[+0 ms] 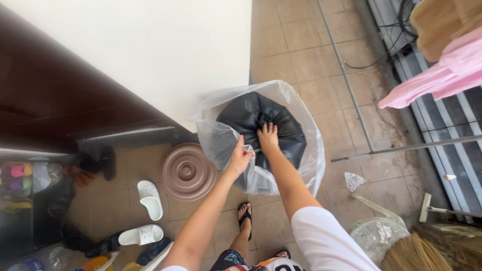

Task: The person compacts trash inside a transparent bin liner, then lifts and ties a black trash bag. They place the tied bag into the bin and pick up a small piece of paper from the floor to add to the bin.

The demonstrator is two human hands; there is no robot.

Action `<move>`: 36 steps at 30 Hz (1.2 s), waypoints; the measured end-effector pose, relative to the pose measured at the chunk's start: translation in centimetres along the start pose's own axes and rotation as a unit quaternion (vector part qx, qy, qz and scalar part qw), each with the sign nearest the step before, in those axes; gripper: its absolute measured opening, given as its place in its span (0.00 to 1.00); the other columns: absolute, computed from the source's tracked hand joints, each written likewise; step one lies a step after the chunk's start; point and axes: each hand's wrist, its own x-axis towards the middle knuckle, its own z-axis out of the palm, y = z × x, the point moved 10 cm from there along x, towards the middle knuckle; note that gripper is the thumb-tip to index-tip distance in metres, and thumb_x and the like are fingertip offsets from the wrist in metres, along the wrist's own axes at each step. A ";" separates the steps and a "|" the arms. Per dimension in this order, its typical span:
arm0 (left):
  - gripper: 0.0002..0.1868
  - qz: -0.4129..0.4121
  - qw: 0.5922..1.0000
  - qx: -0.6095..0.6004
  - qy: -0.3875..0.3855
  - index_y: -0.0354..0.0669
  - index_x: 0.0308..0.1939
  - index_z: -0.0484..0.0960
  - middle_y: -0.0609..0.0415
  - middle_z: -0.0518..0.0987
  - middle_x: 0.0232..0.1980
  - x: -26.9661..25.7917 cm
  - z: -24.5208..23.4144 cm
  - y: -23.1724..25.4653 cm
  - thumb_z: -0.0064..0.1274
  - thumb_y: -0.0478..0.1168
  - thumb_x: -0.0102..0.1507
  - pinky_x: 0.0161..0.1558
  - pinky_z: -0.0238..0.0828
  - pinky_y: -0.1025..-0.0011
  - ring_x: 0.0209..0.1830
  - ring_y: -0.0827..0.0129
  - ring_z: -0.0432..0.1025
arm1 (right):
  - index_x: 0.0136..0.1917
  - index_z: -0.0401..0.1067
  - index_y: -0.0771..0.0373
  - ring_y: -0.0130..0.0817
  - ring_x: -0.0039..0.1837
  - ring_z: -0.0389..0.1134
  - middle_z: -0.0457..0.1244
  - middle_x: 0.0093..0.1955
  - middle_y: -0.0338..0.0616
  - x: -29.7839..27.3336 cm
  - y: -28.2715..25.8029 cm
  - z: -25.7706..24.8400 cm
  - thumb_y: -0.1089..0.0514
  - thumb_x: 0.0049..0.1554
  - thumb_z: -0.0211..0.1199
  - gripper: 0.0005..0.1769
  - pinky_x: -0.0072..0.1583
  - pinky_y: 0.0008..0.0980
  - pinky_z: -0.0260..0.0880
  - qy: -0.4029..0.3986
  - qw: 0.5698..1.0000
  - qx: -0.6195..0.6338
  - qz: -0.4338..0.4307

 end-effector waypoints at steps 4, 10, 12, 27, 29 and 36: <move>0.46 -0.005 1.000 -0.012 -0.002 0.38 0.82 0.43 0.53 0.79 0.41 2.2 0.0 -0.5 0.49 0.25 0.63 0.48 0.72 0.77 0.41 0.74 0.75 | 0.72 0.65 0.50 0.65 0.81 0.47 0.50 0.80 0.59 3.1 3.9 2.1 0.53 0.58 0.61 0.28 0.78 0.60 0.44 -0.068 0.997 -0.028 0.002; 0.48 -0.011 1.000 -0.018 -0.001 0.48 0.82 0.42 0.56 0.80 0.40 1.6 -0.1 -1.5 0.49 0.26 0.62 0.39 0.70 0.75 0.35 0.76 0.71 | 0.76 0.55 0.55 0.64 0.81 0.45 0.45 0.82 0.58 1.2 3.0 -0.1 0.52 0.41 0.75 0.53 0.77 0.57 0.48 -0.091 0.994 -0.012 -0.051; 0.49 0.011 1.000 0.012 0.019 0.48 0.83 0.43 0.54 0.79 0.40 1.5 -1.0 -0.5 0.51 0.26 0.62 0.40 0.71 0.75 0.34 0.76 0.70 | 0.79 0.49 0.58 0.62 0.82 0.43 0.41 0.83 0.59 0.0 2.0 -1.9 0.51 0.32 0.81 0.68 0.77 0.56 0.48 -0.112 0.991 0.001 -0.080; 0.55 -0.032 0.960 0.220 0.171 0.44 0.81 0.47 0.14 0.32 0.76 -7.2 -2.0 4.8 0.63 0.35 0.54 0.77 0.40 0.55 0.81 0.31 0.36 | 0.83 0.43 0.57 0.60 0.84 0.41 0.38 0.86 0.55 -24.2 5.8 -11.4 0.55 0.53 0.69 0.52 0.79 0.57 0.42 0.205 0.918 0.331 0.070; 0.54 -0.001 0.955 0.224 0.196 0.43 0.80 0.49 0.13 0.28 0.77 -9.8 -1.4 6.5 0.65 0.36 0.55 0.78 0.37 0.52 0.82 0.30 0.30 | 0.83 0.45 0.58 0.61 0.84 0.42 0.39 0.86 0.57 -29.9 6.8 -9.9 0.56 0.56 0.68 0.50 0.79 0.57 0.42 0.224 0.900 0.362 0.092; 0.50 0.182 0.907 0.354 0.138 0.42 0.79 0.55 0.21 0.32 0.80 -19.6 13.6 10.0 0.65 0.37 0.56 0.77 0.28 0.42 0.81 0.29 0.27 | 0.80 0.48 0.60 0.62 0.82 0.44 0.41 0.84 0.59 -45.6 11.3 -0.7 0.60 0.53 0.66 0.47 0.77 0.57 0.44 0.184 0.891 0.365 0.199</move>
